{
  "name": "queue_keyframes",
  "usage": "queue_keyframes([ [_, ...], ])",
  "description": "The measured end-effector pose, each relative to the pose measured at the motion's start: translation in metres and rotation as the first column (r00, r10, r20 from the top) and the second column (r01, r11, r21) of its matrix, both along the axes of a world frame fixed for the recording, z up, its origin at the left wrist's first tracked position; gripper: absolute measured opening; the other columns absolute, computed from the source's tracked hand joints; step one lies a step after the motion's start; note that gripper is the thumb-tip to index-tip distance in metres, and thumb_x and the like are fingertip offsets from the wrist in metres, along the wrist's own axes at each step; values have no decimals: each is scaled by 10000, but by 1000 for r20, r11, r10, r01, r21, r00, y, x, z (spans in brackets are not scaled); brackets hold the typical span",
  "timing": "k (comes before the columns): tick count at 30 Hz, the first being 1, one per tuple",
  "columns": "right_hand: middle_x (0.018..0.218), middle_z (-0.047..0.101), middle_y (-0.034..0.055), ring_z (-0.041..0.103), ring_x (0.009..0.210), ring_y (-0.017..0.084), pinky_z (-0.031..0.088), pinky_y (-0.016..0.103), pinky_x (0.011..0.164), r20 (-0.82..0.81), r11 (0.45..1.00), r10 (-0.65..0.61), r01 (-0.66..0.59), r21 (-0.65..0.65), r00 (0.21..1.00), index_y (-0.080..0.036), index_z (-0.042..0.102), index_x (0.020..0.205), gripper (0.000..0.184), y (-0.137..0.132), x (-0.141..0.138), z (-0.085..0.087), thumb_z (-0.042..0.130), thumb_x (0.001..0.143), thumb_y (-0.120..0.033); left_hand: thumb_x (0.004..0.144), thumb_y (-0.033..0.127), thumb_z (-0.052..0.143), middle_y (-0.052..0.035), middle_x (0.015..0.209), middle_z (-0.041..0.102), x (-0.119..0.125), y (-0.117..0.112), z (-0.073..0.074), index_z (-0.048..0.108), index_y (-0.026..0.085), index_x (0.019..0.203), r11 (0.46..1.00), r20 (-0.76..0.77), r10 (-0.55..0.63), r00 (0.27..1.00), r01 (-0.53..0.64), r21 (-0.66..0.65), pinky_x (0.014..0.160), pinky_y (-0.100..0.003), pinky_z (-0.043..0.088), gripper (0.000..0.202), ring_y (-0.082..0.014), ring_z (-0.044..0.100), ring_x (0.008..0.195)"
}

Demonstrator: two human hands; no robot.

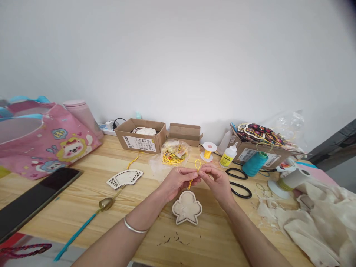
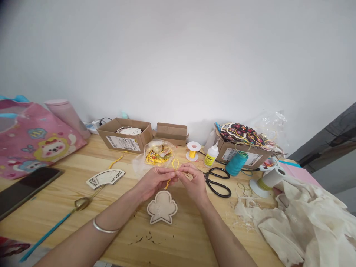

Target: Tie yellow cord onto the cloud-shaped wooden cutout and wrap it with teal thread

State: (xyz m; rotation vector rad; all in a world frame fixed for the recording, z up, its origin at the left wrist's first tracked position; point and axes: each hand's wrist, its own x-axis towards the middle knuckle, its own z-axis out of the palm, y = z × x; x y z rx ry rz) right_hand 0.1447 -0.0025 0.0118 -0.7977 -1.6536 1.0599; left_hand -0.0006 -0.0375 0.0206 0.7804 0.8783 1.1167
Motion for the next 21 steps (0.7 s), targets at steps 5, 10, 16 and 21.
queue_keyframes([
  [5,744,573,10,533,721,130,433,276,713,-76,994,31,-39,-100,997,-196,644,676,78,-2,-3,-5,620,676,-270,604,247,685,-14,590,610,0,0,1,694,133,749,1000,-61,1,998,0,21,578,-207,370,185,-77,505,570],
  [10,670,580,-4,544,618,121,452,270,628,-155,947,86,-129,-294,984,-175,599,656,162,-3,-5,-4,656,629,-325,587,277,690,-11,559,594,-1,-1,2,696,130,734,999,-137,1,991,4,37,536,-206,352,208,-74,478,531],
  [16,752,624,23,549,689,128,436,268,671,-119,898,-4,-49,-436,993,-171,640,777,284,4,3,1,655,615,-404,547,264,722,-52,695,650,-2,2,-2,692,125,741,1000,-71,-24,997,23,-15,620,-227,409,240,-94,539,615],
  [21,862,641,22,553,808,152,411,302,782,-82,897,182,-200,-394,980,-219,678,822,251,4,10,11,675,608,-349,571,239,711,-36,647,634,-5,3,0,688,111,725,996,-30,-74,997,72,-56,590,-190,408,201,-67,530,577],
])
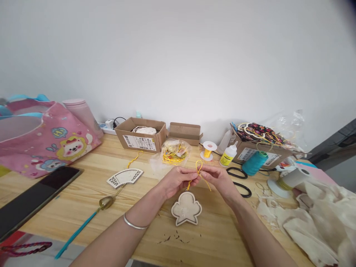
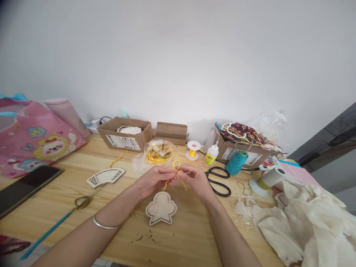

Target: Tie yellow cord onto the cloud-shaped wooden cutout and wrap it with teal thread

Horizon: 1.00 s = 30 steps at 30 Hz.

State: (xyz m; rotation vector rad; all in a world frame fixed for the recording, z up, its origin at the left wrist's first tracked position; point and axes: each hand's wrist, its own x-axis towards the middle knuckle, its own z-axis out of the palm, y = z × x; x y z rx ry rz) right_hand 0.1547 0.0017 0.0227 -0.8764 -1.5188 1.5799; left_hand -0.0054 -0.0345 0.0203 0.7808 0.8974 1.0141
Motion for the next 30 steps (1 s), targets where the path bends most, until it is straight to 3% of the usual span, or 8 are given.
queue_keyframes([
  [5,887,598,17,535,825,139,414,293,780,3,988,143,-143,62,990,-222,688,802,191,0,3,3,672,623,-287,599,232,692,-34,649,627,-1,-3,3,687,102,737,996,-40,-91,995,92,19,586,-183,403,189,-64,532,580],
  [14,815,539,5,515,719,101,432,261,686,-31,968,251,-251,10,967,-204,693,658,78,1,7,3,702,584,-225,603,232,686,-43,673,645,-2,-5,5,690,119,776,979,-120,-201,972,205,16,608,-208,411,207,-77,541,579],
  [24,742,533,-15,489,694,88,390,237,684,-116,996,88,-89,-2,989,-199,668,596,51,0,5,4,695,593,-242,645,210,643,-64,780,656,-3,-7,12,668,136,875,969,-57,-217,975,222,107,673,-213,420,243,-105,580,698],
  [30,673,513,-19,463,663,91,376,240,656,-88,997,26,-19,72,996,-197,663,575,54,2,3,4,684,600,-239,615,262,671,-40,731,650,7,-7,11,658,155,899,974,-200,-56,978,97,204,591,-204,389,304,-83,535,625],
])
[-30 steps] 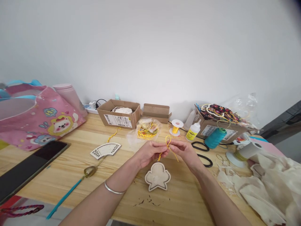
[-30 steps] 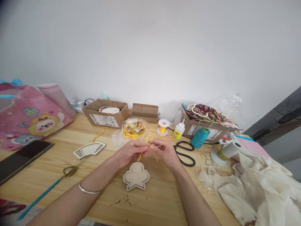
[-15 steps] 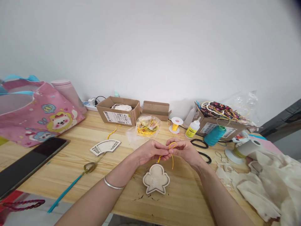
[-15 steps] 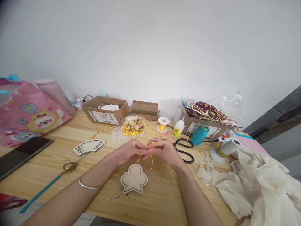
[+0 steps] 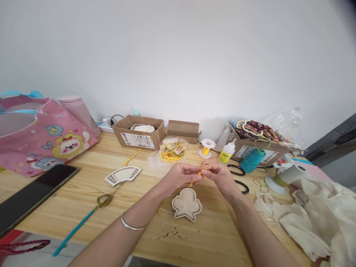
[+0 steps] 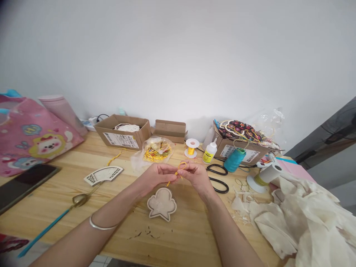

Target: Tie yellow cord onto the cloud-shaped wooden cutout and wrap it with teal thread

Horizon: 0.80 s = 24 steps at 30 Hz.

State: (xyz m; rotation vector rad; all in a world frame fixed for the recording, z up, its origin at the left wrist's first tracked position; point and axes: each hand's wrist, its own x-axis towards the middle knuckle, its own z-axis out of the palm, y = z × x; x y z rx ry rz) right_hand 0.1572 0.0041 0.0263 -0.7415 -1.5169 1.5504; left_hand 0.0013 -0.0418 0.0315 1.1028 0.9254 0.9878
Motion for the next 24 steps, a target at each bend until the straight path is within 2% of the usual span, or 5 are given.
queue_keyframes([
  [7,715,518,-13,471,712,103,379,244,682,-23,999,-37,38,12,999,-210,668,583,38,0,-2,-3,697,580,-235,603,298,673,-17,646,625,11,-2,-3,672,142,806,980,-56,194,979,-191,63,535,-194,384,256,-70,495,558],
  [10,722,523,-9,475,715,109,384,251,686,-23,999,-43,43,11,999,-213,666,586,43,-1,-1,-4,697,581,-241,622,309,655,-4,596,605,11,-3,-3,677,145,811,979,-70,199,978,-194,68,502,-183,364,252,-65,479,536],
  [14,691,521,-7,472,692,112,390,257,681,-29,999,-40,40,17,999,-206,659,580,68,-2,-2,-1,687,595,-266,639,318,633,-19,623,623,10,-3,-2,683,144,816,977,-96,198,976,-188,101,551,-209,400,253,-87,503,569],
  [20,674,538,-12,466,670,104,382,257,686,-49,997,-73,72,-34,996,-202,659,577,79,-4,-5,-1,693,583,-272,672,329,592,-22,661,641,8,-1,-3,691,154,806,963,-187,208,960,-166,214,582,-221,413,242,-101,522,599],
  [24,628,523,-27,458,632,92,383,250,676,-79,995,-83,79,-56,993,-198,646,547,90,-5,-7,-5,692,585,-266,669,312,590,-10,621,623,9,-1,-1,694,144,755,966,-162,211,964,-180,187,595,-227,416,215,-94,507,583],
])
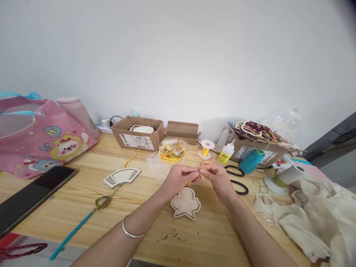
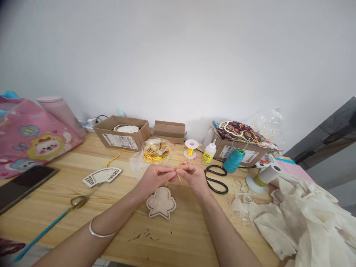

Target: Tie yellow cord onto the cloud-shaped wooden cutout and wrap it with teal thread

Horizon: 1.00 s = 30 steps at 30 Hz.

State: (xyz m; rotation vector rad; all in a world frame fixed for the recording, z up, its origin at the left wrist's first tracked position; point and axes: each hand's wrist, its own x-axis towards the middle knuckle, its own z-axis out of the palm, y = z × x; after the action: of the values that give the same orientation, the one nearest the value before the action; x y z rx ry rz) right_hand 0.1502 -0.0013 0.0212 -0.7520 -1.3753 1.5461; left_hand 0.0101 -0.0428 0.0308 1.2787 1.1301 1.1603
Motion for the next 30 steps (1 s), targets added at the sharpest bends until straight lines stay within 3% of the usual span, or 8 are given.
queue_keyframes([
  [8,693,631,14,551,649,142,438,291,644,166,999,43,-43,-4,985,-197,658,779,261,1,-3,0,678,579,-363,664,299,592,-4,551,572,-3,2,1,681,120,696,995,90,74,993,-66,-80,541,-210,381,202,-84,473,546],
  [13,601,625,13,501,527,122,392,256,508,491,951,-89,-72,300,866,-197,671,730,184,6,7,2,560,708,-342,653,291,603,-20,579,616,-7,6,-3,685,125,695,991,27,126,992,-124,-56,570,-216,408,190,-101,514,571],
  [15,610,622,20,492,549,127,376,260,524,540,840,-272,-77,537,797,-196,662,723,187,6,10,4,517,754,-310,651,298,604,-32,620,643,-8,7,-6,690,131,731,991,-16,125,992,-126,-45,586,-227,425,204,-115,538,592],
  [18,652,615,43,494,641,147,354,278,603,532,577,-506,-192,794,679,-186,642,718,204,4,12,10,477,800,-274,668,309,581,-37,683,668,-8,9,-10,692,151,762,994,-111,108,988,-109,-8,596,-224,432,216,-124,561,621],
  [21,650,596,43,469,662,153,316,286,631,495,378,-662,-319,869,563,-181,615,698,223,1,12,14,462,820,-287,694,301,545,-29,695,671,-8,8,-11,693,160,754,995,-244,90,966,-80,51,580,-212,419,213,-127,565,627],
  [24,654,583,29,448,666,150,296,290,660,460,272,-723,-399,876,516,-185,589,695,224,-1,13,15,450,829,-298,717,273,513,-17,670,662,-8,5,-9,693,170,784,989,-411,59,910,2,146,555,-209,386,218,-123,545,600],
  [27,656,584,23,443,670,145,294,285,666,480,292,-695,-400,869,535,-190,584,692,223,2,15,14,448,831,-300,741,237,481,-10,655,650,-7,3,-4,691,188,797,962,-534,26,845,125,244,551,-210,356,222,-112,517,574],
  [30,655,597,25,461,675,144,306,283,653,532,414,-593,-338,845,605,-187,592,674,206,7,19,13,490,806,-308,758,223,463,-13,643,631,-9,2,2,687,192,732,926,-587,2,810,221,307,570,-211,349,227,-113,511,590],
])
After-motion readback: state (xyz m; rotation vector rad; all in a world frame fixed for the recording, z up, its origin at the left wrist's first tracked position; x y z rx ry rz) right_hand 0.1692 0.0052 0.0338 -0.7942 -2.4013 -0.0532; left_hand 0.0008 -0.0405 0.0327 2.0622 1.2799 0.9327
